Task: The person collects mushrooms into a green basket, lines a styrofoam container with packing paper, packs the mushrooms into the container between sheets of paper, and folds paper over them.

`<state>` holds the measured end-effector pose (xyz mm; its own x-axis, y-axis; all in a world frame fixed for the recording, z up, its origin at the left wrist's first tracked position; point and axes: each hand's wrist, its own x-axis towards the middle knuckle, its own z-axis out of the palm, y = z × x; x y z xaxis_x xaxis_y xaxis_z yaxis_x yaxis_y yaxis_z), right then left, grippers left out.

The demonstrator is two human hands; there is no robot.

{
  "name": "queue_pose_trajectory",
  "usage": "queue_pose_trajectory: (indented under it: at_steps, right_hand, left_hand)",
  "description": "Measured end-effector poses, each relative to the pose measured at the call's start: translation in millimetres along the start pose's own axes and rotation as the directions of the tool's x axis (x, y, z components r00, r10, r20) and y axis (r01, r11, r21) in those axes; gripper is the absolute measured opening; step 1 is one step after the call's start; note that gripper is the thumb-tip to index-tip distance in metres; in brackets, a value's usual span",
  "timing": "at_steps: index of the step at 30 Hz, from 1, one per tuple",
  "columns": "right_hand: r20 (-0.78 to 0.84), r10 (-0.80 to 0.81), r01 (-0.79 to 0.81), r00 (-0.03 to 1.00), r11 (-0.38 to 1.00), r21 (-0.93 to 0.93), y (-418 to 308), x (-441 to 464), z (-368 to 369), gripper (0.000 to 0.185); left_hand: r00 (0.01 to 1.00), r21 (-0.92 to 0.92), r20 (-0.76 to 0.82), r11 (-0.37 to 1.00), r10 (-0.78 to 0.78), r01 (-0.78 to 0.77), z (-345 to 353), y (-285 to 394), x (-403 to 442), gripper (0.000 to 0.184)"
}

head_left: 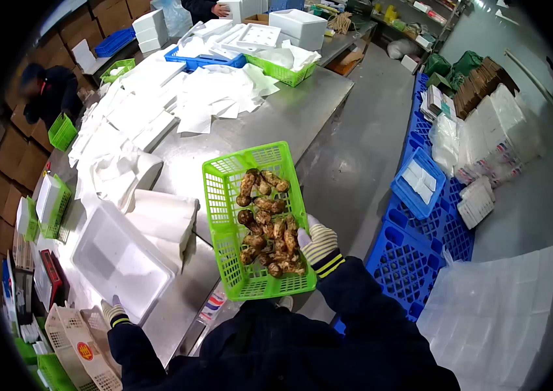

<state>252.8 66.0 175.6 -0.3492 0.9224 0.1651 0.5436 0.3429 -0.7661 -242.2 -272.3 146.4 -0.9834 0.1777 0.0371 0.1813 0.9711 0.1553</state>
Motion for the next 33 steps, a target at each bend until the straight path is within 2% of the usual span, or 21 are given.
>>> queue_pose_trajectory:
  at_steps: [1,2,3,5,6,7,9,11,13,14,15,17,19,21,23,25,27,29,31,32,33]
  right_hand:
    - [0.016,0.017,-0.017,1.000,1.000,-0.010,12.6,9.0,-1.4,0.035]
    - [0.010,0.036,-0.035,0.999,0.998,-0.046,25.7,17.5,-3.1,0.035]
    - [0.061,0.085,-0.090,0.994,0.992,0.086,12.6,29.2,-18.9,0.036]
    - [0.014,0.049,-0.050,0.999,0.989,0.139,44.5,50.9,-12.5,0.036]
    - [0.044,0.037,-0.038,0.998,0.999,0.037,46.9,64.4,-22.0,0.036]
    - [0.073,0.025,-0.020,0.997,0.998,-0.067,45.6,76.3,-35.8,0.036]
    - [0.037,0.057,-0.058,0.998,0.998,0.028,42.9,96.6,-65.5,0.031]
    - [0.100,0.145,-0.173,0.984,0.906,0.386,64.7,121.8,-81.8,0.031]
    - [0.146,0.155,-0.180,0.977,0.968,0.173,134.7,156.4,-54.8,0.032]
    - [0.187,0.245,-0.210,0.951,0.960,-0.187,122.8,176.2,-48.2,0.032]
    - [0.187,0.223,-0.186,0.957,0.963,-0.196,134.7,192.0,-37.3,0.033]
    - [0.208,0.259,-0.173,0.943,0.918,-0.356,148.1,230.0,-39.7,0.035]
    - [0.219,0.141,-0.139,0.966,0.990,-0.024,172.8,258.5,-55.8,0.032]
    - [0.233,0.067,-0.067,0.970,0.998,-0.006,172.2,295.3,-78.3,0.028]
    - [0.317,0.100,-0.120,0.943,0.992,0.044,195.1,338.9,-87.2,0.028]
    - [0.360,0.101,-0.121,0.928,0.992,0.034,212.2,386.4,-88.1,0.031]
    - [0.442,-0.011,0.169,0.897,0.933,-0.318,223.4,438.0,-88.1,0.035]
    - [0.483,-0.085,0.209,0.871,0.955,-0.209,257.7,481.0,-75.3,0.034]
    - [0.530,0.018,0.026,0.848,0.997,-0.075,248.1,511.7,-60.4,0.035]
    - [0.512,0.096,-0.042,0.854,0.992,-0.116,241.0,525.6,-51.2,0.036]
    - [0.388,-0.040,0.012,0.921,0.997,0.074,285.2,545.5,-25.6,0.038]
  left_hand:
    - [0.997,-0.226,-0.049,0.972,0.054,-0.063,11.3,7.5,1.6,0.058]
    - [0.997,-0.275,-0.038,0.959,0.064,-0.072,21.6,17.1,4.2,0.056]
    - [0.997,-0.322,-0.026,0.944,0.071,-0.076,22.3,39.2,-1.9,0.055]
    - [0.994,-0.571,-0.027,0.814,0.108,-0.104,38.3,72.1,-11.4,0.051]
    - [0.991,-0.698,0.044,0.714,0.128,-0.061,53.9,85.7,-7.6,0.047]
    - [0.992,-0.711,0.043,0.702,0.119,-0.053,60.1,103.6,-9.2,0.047]
    - [0.969,-0.844,0.056,0.530,0.241,-0.084,73.0,145.1,-17.3,0.044]
    - [0.974,-0.859,0.064,0.509,0.217,-0.057,81.2,184.8,-31.5,0.042]
    - [0.971,-0.826,0.081,0.561,0.224,-0.061,98.8,226.1,-34.0,0.043]
    - [0.950,-0.834,0.091,0.545,0.300,-0.092,98.9,251.3,-33.5,0.044]
    - [0.924,-0.842,0.100,0.526,0.368,-0.118,97.9,275.5,-39.1,0.045]
    - [0.931,-0.740,0.063,0.642,0.361,-0.199,96.2,313.3,-49.8,0.044]
    - [0.893,-0.729,0.114,0.647,0.435,-0.223,110.6,332.8,-41.5,0.041]
    - [0.899,-0.652,0.114,0.714,0.423,-0.254,126.3,348.4,-43.0,0.041]
    - [0.922,-0.549,0.182,0.813,0.341,-0.193,105.1,378.7,-61.0,0.041]
    - [0.923,-0.446,0.259,0.883,0.284,-0.147,130.5,384.4,-58.3,0.052]
    - [0.892,-0.052,0.445,0.997,0.074,-0.057,118.5,412.9,-66.7,0.054]
    - [0.956,-0.234,0.273,0.971,0.106,-0.041,128.6,420.9,-83.2,0.055]
    - [0.944,-0.235,0.325,0.972,0.062,0.017,126.6,439.0,-87.6,0.054]
    - [0.949,-0.475,0.289,0.880,0.129,0.025,150.6,436.1,-87.3,0.053]
    - [0.955,-0.684,0.234,0.729,0.185,0.026,172.3,435.0,-88.7,0.052]
